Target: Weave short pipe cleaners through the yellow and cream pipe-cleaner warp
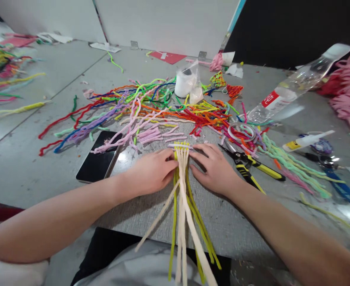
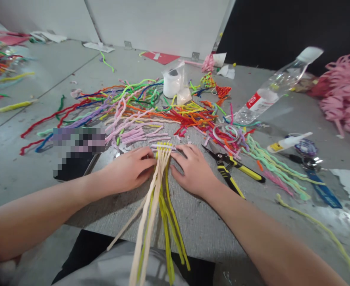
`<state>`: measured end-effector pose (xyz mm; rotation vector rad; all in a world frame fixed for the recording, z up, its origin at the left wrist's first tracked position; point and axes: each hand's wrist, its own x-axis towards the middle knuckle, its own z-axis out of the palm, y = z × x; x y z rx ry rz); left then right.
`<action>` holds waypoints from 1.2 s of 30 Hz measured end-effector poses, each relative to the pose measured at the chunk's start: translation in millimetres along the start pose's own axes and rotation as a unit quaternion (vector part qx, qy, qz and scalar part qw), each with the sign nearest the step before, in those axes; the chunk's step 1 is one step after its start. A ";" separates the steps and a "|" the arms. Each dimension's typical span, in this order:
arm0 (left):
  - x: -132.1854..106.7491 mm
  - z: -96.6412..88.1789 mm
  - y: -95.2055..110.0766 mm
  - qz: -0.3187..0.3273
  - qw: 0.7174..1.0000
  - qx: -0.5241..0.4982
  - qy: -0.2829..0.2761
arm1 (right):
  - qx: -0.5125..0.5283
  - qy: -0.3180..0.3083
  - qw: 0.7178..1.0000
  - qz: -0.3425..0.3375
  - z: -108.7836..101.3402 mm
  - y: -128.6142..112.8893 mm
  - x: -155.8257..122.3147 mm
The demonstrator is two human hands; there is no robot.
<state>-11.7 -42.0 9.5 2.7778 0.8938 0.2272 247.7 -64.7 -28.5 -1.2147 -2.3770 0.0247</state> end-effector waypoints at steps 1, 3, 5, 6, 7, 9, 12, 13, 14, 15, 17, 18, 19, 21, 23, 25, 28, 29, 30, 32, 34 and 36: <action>0.8 0.2 -1.9 -0.017 1.000 0.008 0.010 | -0.001 -0.001 1.000 0.000 -0.1 -0.1 0.1; 2.6 -0.1 -5.3 -0.045 0.999 0.020 0.019 | 0.000 0.001 1.000 -0.003 -0.4 -0.1 0.6; 4.4 -0.9 -7.8 -0.065 0.997 0.028 0.015 | 0.001 0.004 1.000 -0.003 -0.4 0.0 1.0; 5.1 -1.3 -8.6 -0.074 0.997 0.034 0.011 | 0.000 0.004 1.000 0.000 -0.2 0.2 1.1; 5.6 -1.6 -9.3 -0.081 0.996 0.039 0.008 | -0.002 0.002 1.000 0.004 0.2 0.5 1.1; 6.0 -2.1 -10.3 -0.093 0.995 0.045 0.005 | -0.006 0.000 1.000 0.010 0.8 1.1 0.9; 5.8 -2.4 -11.8 -0.098 0.995 0.035 0.010 | 0.002 0.019 1.000 0.005 0.0 0.5 1.3; 5.7 -2.6 -12.4 -0.095 0.995 0.026 0.013 | 0.008 0.029 1.000 -0.001 -0.9 -0.2 1.8; 5.6 -2.7 -12.8 -0.088 0.996 0.014 0.018 | 0.016 0.034 0.999 -0.009 -2.1 -1.2 2.3; 5.5 -2.7 -13.1 -0.079 0.997 0.001 0.021 | 0.026 0.035 0.999 -0.019 -3.5 -2.4 3.0; 5.4 -2.6 -13.0 -0.053 0.998 -0.025 0.025 | 0.050 0.022 0.998 -0.043 -6.3 -4.9 4.2; 5.3 -2.4 -12.6 -0.039 0.998 -0.035 0.024 | 0.062 0.012 0.997 -0.055 -7.5 -6.0 4.7; 5.2 -2.1 -12.0 -0.026 0.999 -0.041 0.021 | 0.072 0.003 0.995 -0.066 -8.5 -6.8 5.1; 4.8 -1.3 -10.7 -0.006 0.999 -0.045 0.015 | 0.088 -0.015 0.992 -0.088 -9.6 -7.5 5.5; 4.4 -0.6 -9.5 0.005 0.999 -0.045 0.009 | 0.101 -0.034 0.988 -0.108 -9.9 -7.4 5.6; 4.0 -0.2 -8.8 0.010 0.999 -0.046 0.007 | 0.114 -0.050 0.984 -0.127 -9.8 -7.1 5.8; 3.5 -0.5 -8.5 0.019 0.999 -0.043 -0.001 | 0.132 -0.060 0.979 -0.145 -9.6 -7.3 6.4; 3.4 -0.9 -8.3 0.020 0.999 -0.042 -0.006 | 0.135 -0.058 0.978 -0.148 -9.6 -7.4 6.6; 3.3 -1.4 -8.1 0.021 0.999 -0.040 -0.009 | 0.135 -0.054 0.978 -0.150 -9.5 -7.5 6.7; 3.3 -2.6 -7.4 0.015 0.999 -0.038 -0.012 | 0.132 -0.043 0.980 -0.144 -9.3 -7.8 6.7; 3.3 -3.8 -6.5 0.001 0.999 -0.035 -0.010 | 0.127 -0.035 0.984 -0.123 -8.9 -8.0 6.1; 3.4 -4.6 -5.8 -0.008 0.999 -0.036 -0.007 | 0.115 -0.040 0.987 -0.100 -8.5 -8.3 5.2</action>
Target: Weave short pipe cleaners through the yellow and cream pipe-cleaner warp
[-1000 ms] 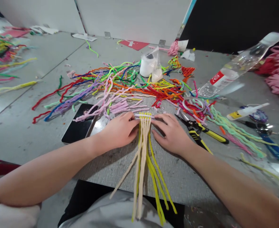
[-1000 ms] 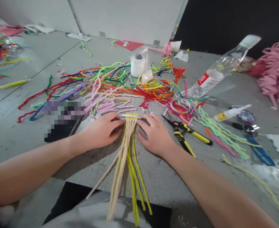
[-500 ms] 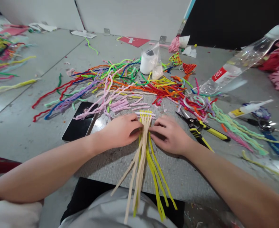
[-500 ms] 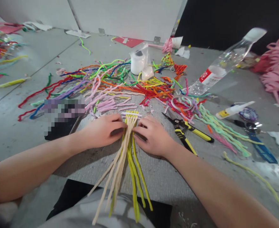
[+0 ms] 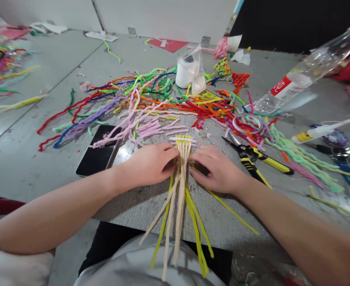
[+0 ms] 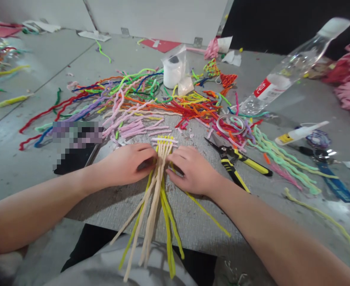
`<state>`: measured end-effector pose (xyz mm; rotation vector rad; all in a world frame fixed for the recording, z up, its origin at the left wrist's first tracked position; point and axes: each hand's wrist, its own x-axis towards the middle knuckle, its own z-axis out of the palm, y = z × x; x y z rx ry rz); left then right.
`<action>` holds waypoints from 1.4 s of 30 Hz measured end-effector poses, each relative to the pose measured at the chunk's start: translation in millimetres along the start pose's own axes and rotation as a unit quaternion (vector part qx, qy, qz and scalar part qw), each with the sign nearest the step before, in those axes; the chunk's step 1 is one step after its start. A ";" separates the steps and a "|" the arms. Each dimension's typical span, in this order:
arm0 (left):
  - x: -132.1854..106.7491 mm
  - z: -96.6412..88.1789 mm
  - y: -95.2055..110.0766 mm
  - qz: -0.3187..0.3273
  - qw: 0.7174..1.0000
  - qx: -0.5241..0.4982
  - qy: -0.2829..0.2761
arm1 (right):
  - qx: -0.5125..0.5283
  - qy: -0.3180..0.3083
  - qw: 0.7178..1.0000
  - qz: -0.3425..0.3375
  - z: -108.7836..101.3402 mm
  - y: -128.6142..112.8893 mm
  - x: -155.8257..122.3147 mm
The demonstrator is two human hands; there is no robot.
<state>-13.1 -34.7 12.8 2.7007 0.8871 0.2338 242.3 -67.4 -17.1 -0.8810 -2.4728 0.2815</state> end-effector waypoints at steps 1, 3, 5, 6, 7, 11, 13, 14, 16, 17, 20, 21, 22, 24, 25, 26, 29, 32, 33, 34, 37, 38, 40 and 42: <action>0.1 -0.2 0.1 0.000 1.000 -0.001 0.000 | -0.007 -0.006 1.000 0.008 0.2 -0.1 -0.3; 0.1 -0.1 -0.2 0.006 1.000 0.001 -0.004 | -0.017 -0.020 1.000 0.014 0.5 -0.1 -0.7; 0.1 0.6 -0.9 0.009 1.000 0.009 -0.011 | -0.017 -0.030 0.999 0.017 0.3 0.5 -0.4; 0.0 1.0 -1.4 0.008 1.000 0.013 -0.012 | -0.015 -0.031 0.999 0.017 0.1 0.8 -0.2; 0.0 1.5 -1.7 0.006 1.000 0.016 -0.011 | -0.014 -0.029 0.999 0.017 -0.2 1.1 0.2; 0.1 2.3 -2.6 0.003 1.000 0.022 -0.008 | -0.021 -0.030 0.999 0.008 -1.0 0.2 1.2; 0.3 2.3 -3.0 0.008 1.000 0.019 -0.011 | -0.022 -0.035 0.999 -0.001 -1.0 -1.4 1.1; 0.4 2.1 -3.2 0.012 1.000 0.018 -0.012 | -0.021 -0.038 0.999 -0.004 -1.0 -2.2 1.0; 0.5 1.8 -3.4 0.021 1.000 0.016 -0.015 | -0.014 -0.046 0.999 -0.008 -1.4 -3.5 0.6; 0.5 1.7 -3.3 0.024 0.999 0.015 -0.016 | -0.010 -0.050 0.999 -0.010 -2.1 -4.1 0.5; -0.1 0.9 -2.3 0.034 0.999 0.013 -0.022 | 0.006 -0.063 0.997 -0.035 -6.0 -6.9 0.7; -0.5 0.6 -1.8 0.041 0.999 0.011 -0.025 | 0.013 -0.068 0.997 -0.045 -7.8 -8.8 1.0; -1.0 0.3 -1.2 0.050 0.998 0.008 -0.029 | 0.022 -0.073 0.996 -0.053 -9.7 -11.3 1.4; -1.9 -0.2 -0.3 0.069 0.997 0.002 -0.037 | 0.046 -0.084 0.993 -0.062 -13.3 -18.1 2.3; -2.3 -0.3 -0.1 0.076 0.996 -0.001 -0.041 | 0.060 -0.088 0.992 -0.066 -14.9 -22.2 2.8; -2.6 -0.3 0.0 0.082 0.996 -0.004 -0.044 | 0.076 -0.092 0.990 -0.069 -16.2 -26.4 3.3; -2.5 -0.2 -0.7 0.090 0.995 -0.010 -0.043 | 0.124 -0.106 0.983 -0.085 -18.9 -37.9 4.3; -1.3 -0.5 -1.9 0.097 0.995 -0.017 -0.033 | 0.163 -0.122 0.974 -0.100 -21.2 -42.3 4.4; -0.9 -0.7 -2.1 0.099 0.994 -0.020 -0.029 | 0.175 -0.121 0.972 -0.102 -22.1 -41.5 4.1; -0.7 -1.0 -2.1 0.101 0.994 -0.022 -0.025 | 0.188 -0.114 0.970 -0.103 -23.0 -39.5 3.8; -0.6 -1.4 -1.4 0.102 0.994 -0.017 -0.021 | 0.204 -0.053 0.972 -0.100 -24.8 -27.5 2.1; -0.8 -1.3 -1.0 0.101 0.995 -0.012 -0.021 | 0.194 -0.028 0.976 -0.097 -24.7 -22.3 1.4; -1.3 -0.7 -0.3 0.093 0.995 -0.001 -0.020 | 0.160 0.001 0.984 -0.079 -23.1 -11.8 0.1; -1.6 0.2 0.1 0.082 0.996 0.004 -0.016 | 0.135 0.005 0.989 -0.067 -19.7 -3.0 -0.7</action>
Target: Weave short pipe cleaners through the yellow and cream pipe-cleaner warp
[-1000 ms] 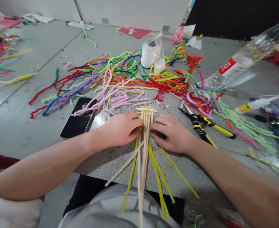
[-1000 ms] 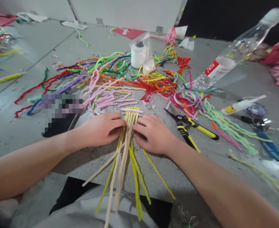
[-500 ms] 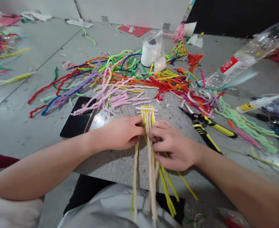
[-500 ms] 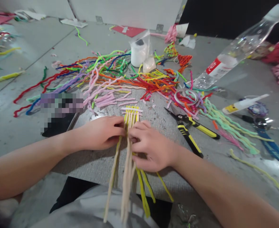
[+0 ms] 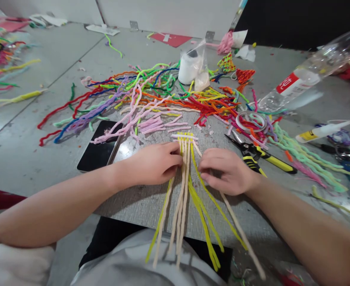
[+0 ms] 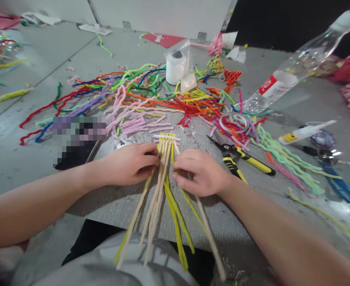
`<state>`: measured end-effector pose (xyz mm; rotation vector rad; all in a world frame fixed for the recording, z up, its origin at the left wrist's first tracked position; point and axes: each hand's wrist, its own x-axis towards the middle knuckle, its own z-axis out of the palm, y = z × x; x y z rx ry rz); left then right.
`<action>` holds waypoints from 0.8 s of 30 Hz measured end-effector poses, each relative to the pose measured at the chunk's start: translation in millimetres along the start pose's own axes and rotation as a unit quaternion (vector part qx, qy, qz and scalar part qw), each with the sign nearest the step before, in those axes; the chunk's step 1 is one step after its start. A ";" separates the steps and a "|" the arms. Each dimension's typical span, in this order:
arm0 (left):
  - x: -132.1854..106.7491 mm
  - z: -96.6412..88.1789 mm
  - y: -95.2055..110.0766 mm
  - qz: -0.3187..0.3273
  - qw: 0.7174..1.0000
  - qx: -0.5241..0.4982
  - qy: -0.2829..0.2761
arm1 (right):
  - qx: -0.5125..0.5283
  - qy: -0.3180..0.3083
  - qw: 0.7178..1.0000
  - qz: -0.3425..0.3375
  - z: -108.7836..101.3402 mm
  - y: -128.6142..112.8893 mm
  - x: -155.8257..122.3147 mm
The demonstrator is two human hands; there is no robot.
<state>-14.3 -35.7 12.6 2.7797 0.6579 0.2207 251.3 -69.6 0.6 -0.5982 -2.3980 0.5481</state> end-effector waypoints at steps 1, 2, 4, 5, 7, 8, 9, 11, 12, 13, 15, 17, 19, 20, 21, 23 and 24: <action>0.0 0.5 0.0 -0.005 1.000 0.000 0.003 | -0.014 0.002 1.000 0.002 1.1 3.6 -0.6; -0.1 1.0 -0.2 -0.007 1.000 0.000 0.008 | -0.031 0.002 1.000 0.002 2.5 6.3 -1.0; -0.1 2.0 -0.9 -0.007 1.000 -0.005 0.020 | -0.069 -0.001 0.998 -0.004 5.5 9.2 -1.2; -0.1 2.6 -1.4 -0.004 1.000 -0.008 0.025 | -0.085 -0.005 0.996 -0.006 7.0 9.5 -1.2; -0.3 3.6 -2.4 0.005 0.999 -0.010 0.032 | -0.108 -0.015 0.994 -0.004 9.5 8.8 -1.2; -0.4 4.1 -2.9 0.010 0.999 -0.009 0.033 | -0.117 -0.020 0.993 0.001 10.5 8.2 -1.3; -0.6 4.5 -3.3 0.013 0.999 -0.007 0.030 | -0.126 -0.024 0.992 0.006 11.5 7.8 -1.6; -0.6 4.8 -3.8 0.013 1.000 -0.001 0.018 | -0.141 -0.033 0.989 0.013 13.0 7.6 -2.1; -0.5 4.8 -3.9 0.011 1.000 0.000 0.010 | -0.146 -0.036 0.988 0.015 13.5 7.9 -2.3; -0.3 4.7 -3.9 0.008 1.000 0.000 0.003 | -0.149 -0.038 0.988 0.015 13.9 8.5 -2.5; 0.2 4.4 -3.6 0.004 1.000 -0.003 -0.006 | -0.154 -0.041 0.987 0.014 14.1 9.6 -2.4; 0.6 4.2 -3.4 0.002 1.000 -0.009 -0.008 | -0.157 -0.043 0.987 0.012 13.7 9.9 -1.7; 0.6 3.9 -3.4 0.002 1.000 -0.013 -0.006 | -0.152 -0.050 0.987 0.005 12.7 8.4 -0.5; 0.4 3.5 -3.4 0.002 1.000 -0.015 -0.004 | -0.146 -0.056 0.988 0.001 12.2 6.7 0.3; 0.1 2.8 -3.3 0.004 1.000 -0.016 -0.003 | -0.138 -0.064 0.988 -0.003 11.5 4.4 1.1; -0.8 0.7 -2.8 0.017 1.000 -0.022 -0.007 | -0.118 -0.080 0.990 -0.012 10.5 -2.1 2.9; -1.2 -0.8 -2.4 0.029 0.999 -0.024 -0.012 | -0.108 -0.087 0.990 -0.016 10.2 -6.2 3.8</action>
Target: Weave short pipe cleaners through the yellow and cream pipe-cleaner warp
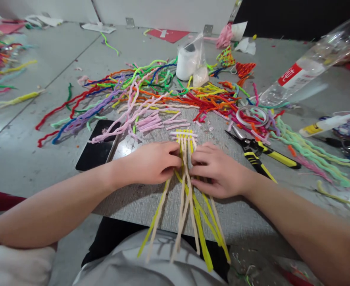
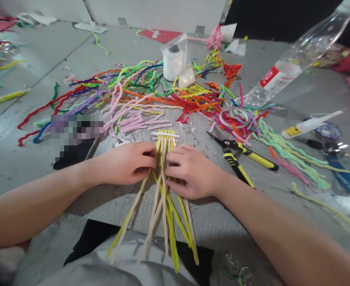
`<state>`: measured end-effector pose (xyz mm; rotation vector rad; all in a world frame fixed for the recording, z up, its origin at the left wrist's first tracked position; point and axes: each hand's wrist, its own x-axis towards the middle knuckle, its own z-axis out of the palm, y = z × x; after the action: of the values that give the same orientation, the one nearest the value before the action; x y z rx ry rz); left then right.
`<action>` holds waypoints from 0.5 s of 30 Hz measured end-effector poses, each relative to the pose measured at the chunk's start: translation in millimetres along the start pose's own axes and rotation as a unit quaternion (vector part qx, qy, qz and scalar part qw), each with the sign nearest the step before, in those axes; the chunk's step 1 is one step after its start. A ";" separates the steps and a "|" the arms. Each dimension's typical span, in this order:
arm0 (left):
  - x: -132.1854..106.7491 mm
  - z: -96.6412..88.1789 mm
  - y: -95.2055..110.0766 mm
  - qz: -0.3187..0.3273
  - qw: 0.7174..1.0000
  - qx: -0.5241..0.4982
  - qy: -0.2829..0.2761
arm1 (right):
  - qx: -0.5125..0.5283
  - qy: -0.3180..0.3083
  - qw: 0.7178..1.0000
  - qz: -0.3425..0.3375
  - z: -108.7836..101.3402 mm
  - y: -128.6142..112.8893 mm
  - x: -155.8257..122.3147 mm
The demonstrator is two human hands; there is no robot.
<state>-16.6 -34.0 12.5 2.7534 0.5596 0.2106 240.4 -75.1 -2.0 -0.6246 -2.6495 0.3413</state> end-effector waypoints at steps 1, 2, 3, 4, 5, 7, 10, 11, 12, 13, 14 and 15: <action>-0.5 -1.5 0.7 0.015 1.000 -0.002 -0.007 | 0.011 -0.005 1.000 -0.005 -1.1 -4.3 0.8; -0.9 -3.1 1.4 0.032 0.999 -0.005 -0.014 | 0.023 -0.009 1.000 -0.011 -2.0 -8.8 1.7; -1.3 -4.5 2.3 0.051 0.998 -0.009 -0.022 | 0.035 -0.015 0.999 -0.016 -2.4 -13.4 2.4; -1.6 -5.7 3.2 0.070 0.997 -0.014 -0.030 | 0.048 -0.023 0.998 -0.021 -2.4 -17.7 3.1; -1.8 -6.8 4.2 0.087 0.995 -0.019 -0.039 | 0.060 -0.033 0.997 -0.028 -2.0 -21.6 3.7; -2.0 -8.6 6.3 0.117 0.991 -0.031 -0.059 | 0.077 -0.052 0.995 -0.041 0.0 -27.3 4.7; -1.7 -11.4 9.7 0.137 0.986 -0.043 -0.087 | 0.067 -0.051 0.995 -0.049 4.0 -28.6 5.3; -1.5 -12.6 10.8 0.141 0.984 -0.047 -0.095 | 0.055 -0.041 0.997 -0.047 5.2 -27.3 5.3; -1.3 -13.7 11.7 0.145 0.983 -0.051 -0.104 | 0.041 -0.028 0.998 -0.043 6.2 -25.3 5.1; -1.2 -14.8 12.6 0.149 0.981 -0.054 -0.113 | 0.025 -0.014 0.999 -0.037 7.0 -23.0 4.7; -1.3 -15.8 13.5 0.151 0.979 -0.057 -0.123 | 0.011 -0.001 1.000 -0.028 7.6 -20.6 4.3; -1.5 -16.7 14.4 0.153 0.977 -0.061 -0.133 | -0.002 0.012 1.000 -0.018 8.1 -18.3 3.8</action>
<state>-16.2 -42.5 32.9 2.6748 0.0495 -0.0529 226.9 -90.4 -2.2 -0.5771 -2.6364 0.3175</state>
